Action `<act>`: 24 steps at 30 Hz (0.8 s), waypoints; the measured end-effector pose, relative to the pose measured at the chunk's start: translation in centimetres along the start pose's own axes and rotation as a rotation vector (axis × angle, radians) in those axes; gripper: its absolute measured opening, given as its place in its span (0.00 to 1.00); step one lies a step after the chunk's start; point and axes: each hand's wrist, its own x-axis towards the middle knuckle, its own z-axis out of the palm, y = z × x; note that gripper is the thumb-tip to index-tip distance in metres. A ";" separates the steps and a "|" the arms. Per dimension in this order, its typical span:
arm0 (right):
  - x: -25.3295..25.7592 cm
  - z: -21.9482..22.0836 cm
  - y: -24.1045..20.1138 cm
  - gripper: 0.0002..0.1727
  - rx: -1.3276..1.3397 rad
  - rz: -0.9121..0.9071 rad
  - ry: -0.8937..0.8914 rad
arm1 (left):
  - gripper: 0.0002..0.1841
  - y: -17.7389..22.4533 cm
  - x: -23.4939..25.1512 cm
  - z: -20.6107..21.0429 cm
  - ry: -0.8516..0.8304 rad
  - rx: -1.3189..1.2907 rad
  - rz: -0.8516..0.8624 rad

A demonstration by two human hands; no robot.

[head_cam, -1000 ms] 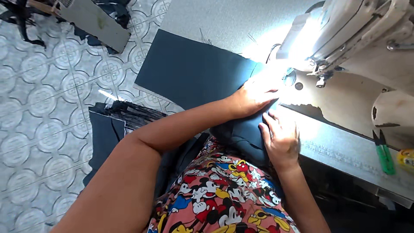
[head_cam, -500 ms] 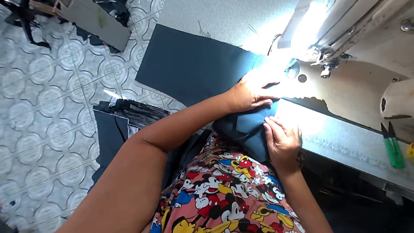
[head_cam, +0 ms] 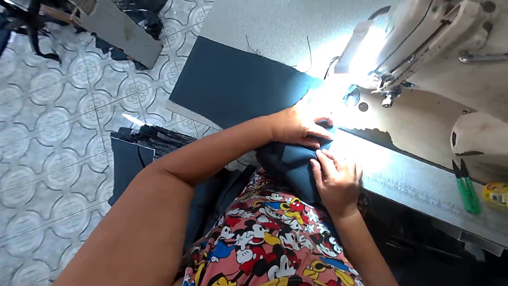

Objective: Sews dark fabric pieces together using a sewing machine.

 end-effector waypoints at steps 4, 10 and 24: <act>-0.3 -0.1 -0.1 0.18 -0.021 0.005 -0.010 | 0.16 0.7 -0.2 0.0 -0.011 -0.001 -0.009; 0.0 -0.2 -0.1 0.18 -0.035 0.005 -0.020 | 0.17 0.0 -0.1 0.1 0.008 -0.026 0.006; 2.9 0.6 1.3 0.18 -0.046 0.008 0.001 | 0.18 -3.7 1.7 0.0 0.044 0.009 0.045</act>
